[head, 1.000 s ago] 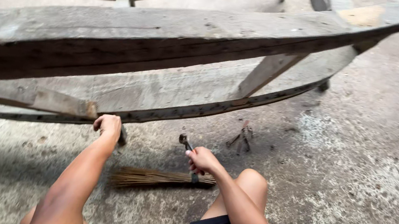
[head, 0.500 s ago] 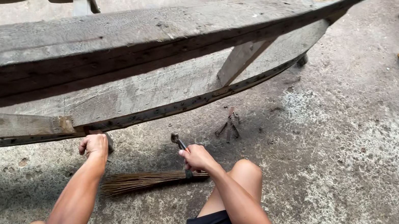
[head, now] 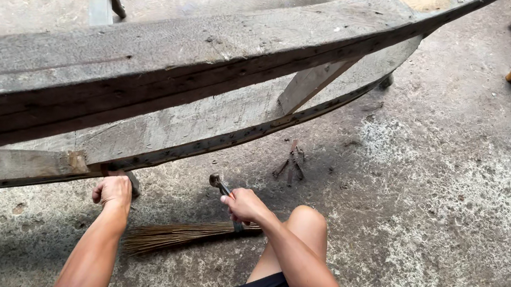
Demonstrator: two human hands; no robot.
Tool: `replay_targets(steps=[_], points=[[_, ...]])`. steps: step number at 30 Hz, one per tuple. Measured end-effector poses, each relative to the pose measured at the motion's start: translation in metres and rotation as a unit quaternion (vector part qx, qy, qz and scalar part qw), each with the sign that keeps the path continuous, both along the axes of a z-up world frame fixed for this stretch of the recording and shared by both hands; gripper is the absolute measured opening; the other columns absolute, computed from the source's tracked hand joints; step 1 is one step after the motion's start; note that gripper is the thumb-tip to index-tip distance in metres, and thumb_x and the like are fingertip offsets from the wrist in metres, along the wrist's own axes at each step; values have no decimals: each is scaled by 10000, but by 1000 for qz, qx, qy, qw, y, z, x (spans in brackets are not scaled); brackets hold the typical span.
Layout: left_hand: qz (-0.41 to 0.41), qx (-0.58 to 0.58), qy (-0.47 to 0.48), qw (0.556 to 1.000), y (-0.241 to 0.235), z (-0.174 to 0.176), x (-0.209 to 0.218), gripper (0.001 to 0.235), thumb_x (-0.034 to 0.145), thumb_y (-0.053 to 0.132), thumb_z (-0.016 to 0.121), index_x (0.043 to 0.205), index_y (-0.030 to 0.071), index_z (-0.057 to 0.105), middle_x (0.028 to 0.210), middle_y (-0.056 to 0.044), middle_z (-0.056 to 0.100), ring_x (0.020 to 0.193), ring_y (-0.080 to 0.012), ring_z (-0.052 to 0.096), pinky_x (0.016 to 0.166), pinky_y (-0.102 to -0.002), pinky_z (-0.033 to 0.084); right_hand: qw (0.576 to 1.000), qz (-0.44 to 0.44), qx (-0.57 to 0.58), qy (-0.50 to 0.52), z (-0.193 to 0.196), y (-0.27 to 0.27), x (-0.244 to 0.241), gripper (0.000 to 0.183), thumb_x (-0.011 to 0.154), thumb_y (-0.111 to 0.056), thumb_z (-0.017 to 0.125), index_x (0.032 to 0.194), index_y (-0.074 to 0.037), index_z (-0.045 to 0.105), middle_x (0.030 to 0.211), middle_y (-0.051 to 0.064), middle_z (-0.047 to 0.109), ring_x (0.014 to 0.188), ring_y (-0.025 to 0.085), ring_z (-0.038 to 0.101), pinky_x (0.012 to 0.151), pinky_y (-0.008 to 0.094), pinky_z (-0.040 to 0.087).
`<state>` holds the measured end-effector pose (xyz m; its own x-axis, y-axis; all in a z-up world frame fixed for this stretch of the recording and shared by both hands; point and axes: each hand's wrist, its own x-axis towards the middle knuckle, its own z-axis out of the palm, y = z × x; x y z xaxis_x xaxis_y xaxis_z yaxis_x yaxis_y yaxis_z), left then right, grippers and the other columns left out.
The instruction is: The person uses pliers to remove nails from a wooden frame while sitting on the floor. They repeatedly grip and pull nails from the wood, placing them on the ground.
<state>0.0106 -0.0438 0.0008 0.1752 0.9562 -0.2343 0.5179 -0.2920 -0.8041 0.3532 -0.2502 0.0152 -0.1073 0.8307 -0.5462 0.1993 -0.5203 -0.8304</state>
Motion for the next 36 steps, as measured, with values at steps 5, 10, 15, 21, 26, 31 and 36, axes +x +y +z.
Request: replay_targets(steps=[5,10,15,21,26,31,36], points=[[-4,13,34,999,3,-3,2,234,880,161,651,815,-29,769,775,-280,693,611,-439,656,370,-604,440,1000,-14,-7,7,-13,4,3,416,1021,-345,590,811,11,634,680,119,714,507,172,674,431,326,521],[1,-18,40,999,1,1,-3,218,917,135,633,913,-36,768,755,-244,696,594,-414,666,381,-602,429,998,-17,-43,51,-25,9,0,412,1029,-351,572,834,9,624,703,137,724,488,195,643,393,352,470],[88,-52,-200,974,-12,16,1,767,946,121,550,1629,-48,244,726,-223,762,594,-356,754,463,-551,538,991,1,-53,120,-41,14,-12,398,1035,-358,580,883,8,622,782,126,747,578,167,742,452,354,554],[-63,5,-272,960,-62,67,-8,350,1023,233,542,1225,-15,686,917,-152,778,800,-265,780,667,-399,615,961,97,-85,243,-41,35,-43,481,1078,-375,501,1000,53,706,888,212,755,729,252,745,532,361,582],[-119,84,-328,933,-99,190,-24,128,927,130,605,859,135,713,793,-87,739,713,-266,747,548,-419,581,921,103,-112,358,-8,62,-70,393,1094,-301,452,1170,71,551,1162,247,713,913,306,762,670,413,644],[-331,249,-473,778,-102,324,-31,113,1176,182,591,1115,94,628,859,-55,636,618,-138,587,510,-268,490,881,133,-90,445,13,105,-111,268,1053,-178,477,1181,44,555,1234,274,685,1007,394,740,741,481,659],[-599,378,-367,603,-95,427,-12,106,1082,159,594,1180,126,619,919,-62,561,805,-215,591,615,-360,511,868,165,-88,461,7,147,-145,213,1007,-55,498,1200,-8,574,1260,300,670,1049,428,729,750,484,633]])
